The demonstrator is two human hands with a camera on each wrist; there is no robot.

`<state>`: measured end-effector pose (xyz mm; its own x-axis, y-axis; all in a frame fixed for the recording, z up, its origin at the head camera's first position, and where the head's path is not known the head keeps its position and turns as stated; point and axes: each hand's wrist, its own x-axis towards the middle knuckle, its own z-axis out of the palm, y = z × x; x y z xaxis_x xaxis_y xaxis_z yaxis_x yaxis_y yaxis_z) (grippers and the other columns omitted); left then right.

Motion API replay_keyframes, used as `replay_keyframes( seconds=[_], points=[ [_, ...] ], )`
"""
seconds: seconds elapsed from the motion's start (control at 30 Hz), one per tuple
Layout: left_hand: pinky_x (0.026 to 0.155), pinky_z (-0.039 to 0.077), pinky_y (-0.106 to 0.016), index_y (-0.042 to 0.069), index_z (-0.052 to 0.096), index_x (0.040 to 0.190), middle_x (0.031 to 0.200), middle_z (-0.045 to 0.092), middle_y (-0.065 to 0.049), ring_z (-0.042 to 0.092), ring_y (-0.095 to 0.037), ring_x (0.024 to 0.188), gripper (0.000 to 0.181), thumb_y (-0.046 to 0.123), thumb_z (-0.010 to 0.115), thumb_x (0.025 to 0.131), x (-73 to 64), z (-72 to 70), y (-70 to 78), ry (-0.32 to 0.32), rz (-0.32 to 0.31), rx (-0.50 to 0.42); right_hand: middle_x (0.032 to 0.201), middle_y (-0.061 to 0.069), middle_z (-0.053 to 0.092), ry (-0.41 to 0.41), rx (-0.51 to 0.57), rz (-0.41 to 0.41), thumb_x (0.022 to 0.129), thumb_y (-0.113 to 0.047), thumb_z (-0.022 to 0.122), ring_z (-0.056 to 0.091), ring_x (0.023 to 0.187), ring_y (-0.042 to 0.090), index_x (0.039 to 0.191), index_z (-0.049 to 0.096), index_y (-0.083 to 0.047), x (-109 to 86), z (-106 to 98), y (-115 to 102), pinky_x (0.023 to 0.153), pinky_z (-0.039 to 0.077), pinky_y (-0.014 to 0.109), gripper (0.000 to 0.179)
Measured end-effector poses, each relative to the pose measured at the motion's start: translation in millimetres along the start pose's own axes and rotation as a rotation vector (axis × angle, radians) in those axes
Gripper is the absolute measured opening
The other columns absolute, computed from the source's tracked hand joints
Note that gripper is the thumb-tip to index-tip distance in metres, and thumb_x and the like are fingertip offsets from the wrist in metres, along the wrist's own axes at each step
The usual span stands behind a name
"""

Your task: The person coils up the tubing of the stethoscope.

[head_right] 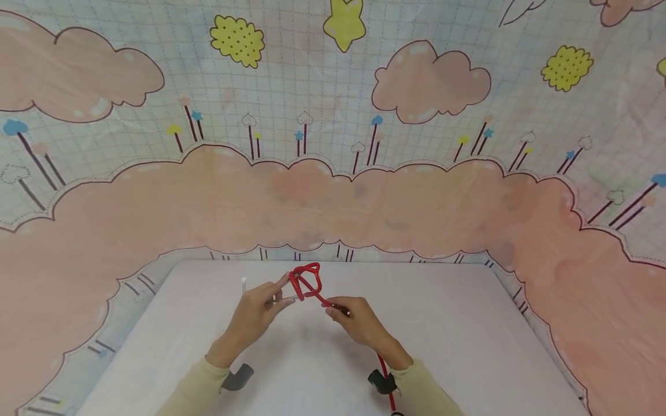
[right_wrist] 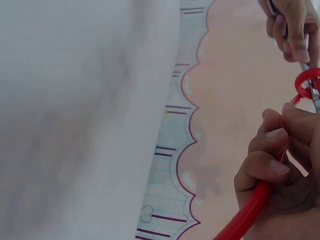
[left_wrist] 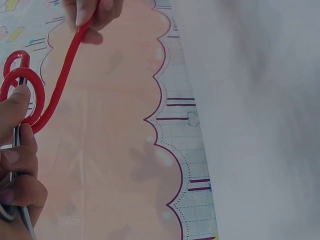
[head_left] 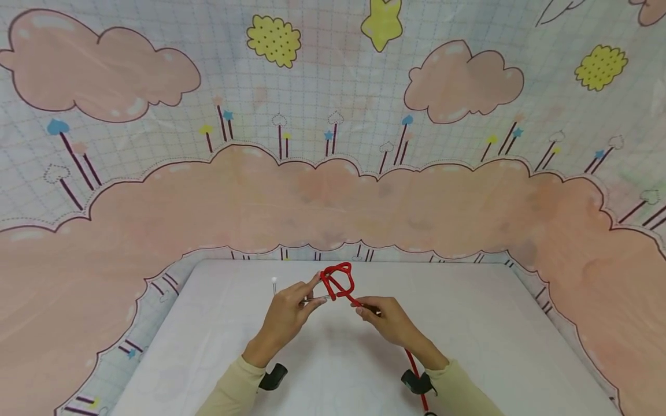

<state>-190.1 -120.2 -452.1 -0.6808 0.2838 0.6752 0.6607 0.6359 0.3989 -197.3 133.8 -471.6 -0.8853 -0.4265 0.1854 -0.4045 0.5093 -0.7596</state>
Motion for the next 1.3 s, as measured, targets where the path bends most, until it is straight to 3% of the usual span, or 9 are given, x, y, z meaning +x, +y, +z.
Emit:
replay_keyframes(
  seconds=[0.33,0.7,1.3],
  points=[
    [0.053,0.033,-0.013,0.005,0.064,0.13,0.07,0.059,0.007,0.036,-0.001,0.061,0.056,0.018,0.082,0.079,-0.1,-2.0,0.1,0.009,-0.04,0.028,0.089,-0.003,0.07,0.002,-0.031,-0.005,0.096,-0.024,0.063,0.055,0.071,0.008,0.116,0.072,-0.01,-12.4,0.7,-7.0,0.058,0.049,0.021,0.026],
    [0.051,0.033,-0.015,0.006,0.064,0.129,0.069,0.057,0.006,0.034,-0.001,0.059,0.057,0.014,0.083,0.076,1.6,-1.5,-6.0,0.069,-0.075,0.01,0.096,0.004,0.073,-0.01,0.07,0.05,0.096,-0.022,0.064,0.065,0.079,0.016,0.122,0.069,-0.005,-25.2,-0.4,-25.6,0.065,0.053,0.02,0.031],
    [0.052,0.035,-0.015,0.005,0.064,0.129,0.068,0.058,0.006,0.037,-0.003,0.059,0.057,0.016,0.083,0.077,1.7,-2.3,0.0,0.039,-0.097,0.058,0.09,0.001,0.073,0.033,0.003,-0.034,0.094,-0.022,0.067,0.053,0.067,0.004,0.112,0.073,-0.005,-31.6,-1.8,-40.4,0.056,0.05,0.02,0.026]
  ],
)
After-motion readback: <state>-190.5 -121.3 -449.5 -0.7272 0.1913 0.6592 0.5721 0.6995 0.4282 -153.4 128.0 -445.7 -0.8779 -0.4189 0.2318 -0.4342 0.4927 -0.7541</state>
